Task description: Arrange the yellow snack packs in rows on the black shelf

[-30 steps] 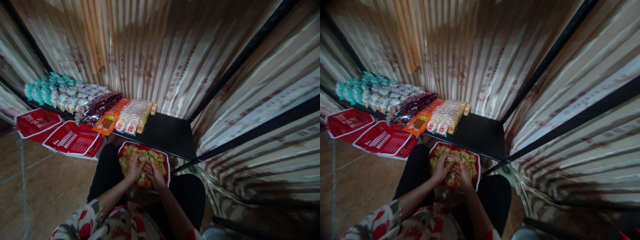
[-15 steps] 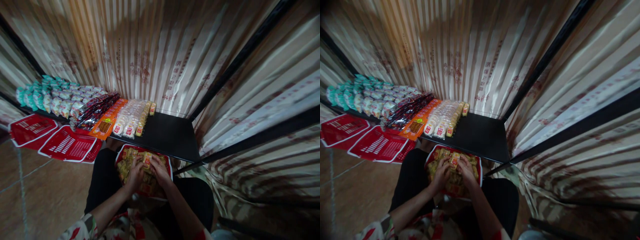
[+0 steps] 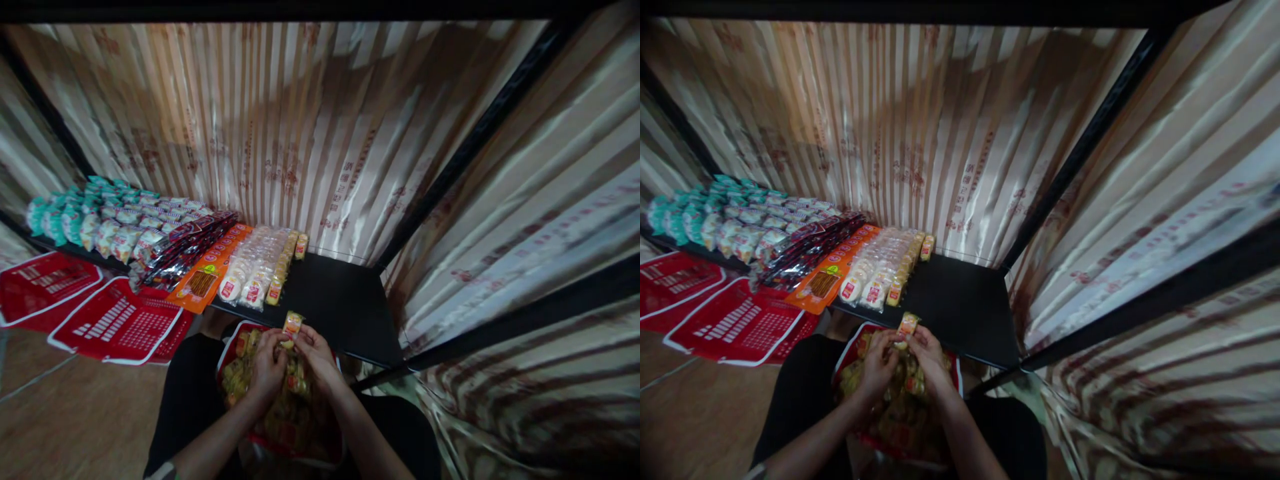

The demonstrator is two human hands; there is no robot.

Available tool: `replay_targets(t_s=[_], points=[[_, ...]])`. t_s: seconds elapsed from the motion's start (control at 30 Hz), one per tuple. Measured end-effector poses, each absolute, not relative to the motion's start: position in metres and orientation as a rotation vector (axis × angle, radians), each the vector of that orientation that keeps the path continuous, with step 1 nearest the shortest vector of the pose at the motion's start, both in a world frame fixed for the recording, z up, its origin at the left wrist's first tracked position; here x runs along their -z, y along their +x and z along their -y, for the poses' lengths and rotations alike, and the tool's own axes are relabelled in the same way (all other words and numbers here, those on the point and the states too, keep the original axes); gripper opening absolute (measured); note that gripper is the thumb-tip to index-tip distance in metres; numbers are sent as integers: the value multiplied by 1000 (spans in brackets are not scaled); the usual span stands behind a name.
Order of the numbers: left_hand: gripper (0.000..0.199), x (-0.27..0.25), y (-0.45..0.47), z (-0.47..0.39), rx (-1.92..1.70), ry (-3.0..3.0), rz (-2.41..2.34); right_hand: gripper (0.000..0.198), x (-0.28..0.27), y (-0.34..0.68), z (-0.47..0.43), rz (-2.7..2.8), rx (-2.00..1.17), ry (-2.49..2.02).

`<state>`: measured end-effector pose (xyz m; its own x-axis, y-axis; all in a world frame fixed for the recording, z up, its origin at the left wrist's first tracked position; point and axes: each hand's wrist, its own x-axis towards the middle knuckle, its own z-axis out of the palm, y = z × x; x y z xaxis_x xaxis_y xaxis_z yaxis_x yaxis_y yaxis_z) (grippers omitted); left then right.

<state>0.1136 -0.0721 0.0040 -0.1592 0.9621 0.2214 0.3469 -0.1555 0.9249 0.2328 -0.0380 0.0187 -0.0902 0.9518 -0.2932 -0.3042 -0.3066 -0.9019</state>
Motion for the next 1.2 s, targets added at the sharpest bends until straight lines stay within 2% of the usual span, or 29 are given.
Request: replay_targets(t_s=[0.13, 0.33, 0.5, 1.2], points=[[29, -7, 129, 57, -1284, 1546, -1524, 46, -22, 246, 26, 894, -1525, -1180], [40, -14, 154, 25, -1141, 1616, -1605, 45, -18, 266, -16, 977, -1290, -1285], [45, -21, 167, -10, -1078, 1532, -1700, 43, -10, 270, -60, 1063, -1227, -1267], [46, -15, 200, -124, -1275, 1154, -1543, 29, 27, 270, -184, 1363, -750, -1435]])
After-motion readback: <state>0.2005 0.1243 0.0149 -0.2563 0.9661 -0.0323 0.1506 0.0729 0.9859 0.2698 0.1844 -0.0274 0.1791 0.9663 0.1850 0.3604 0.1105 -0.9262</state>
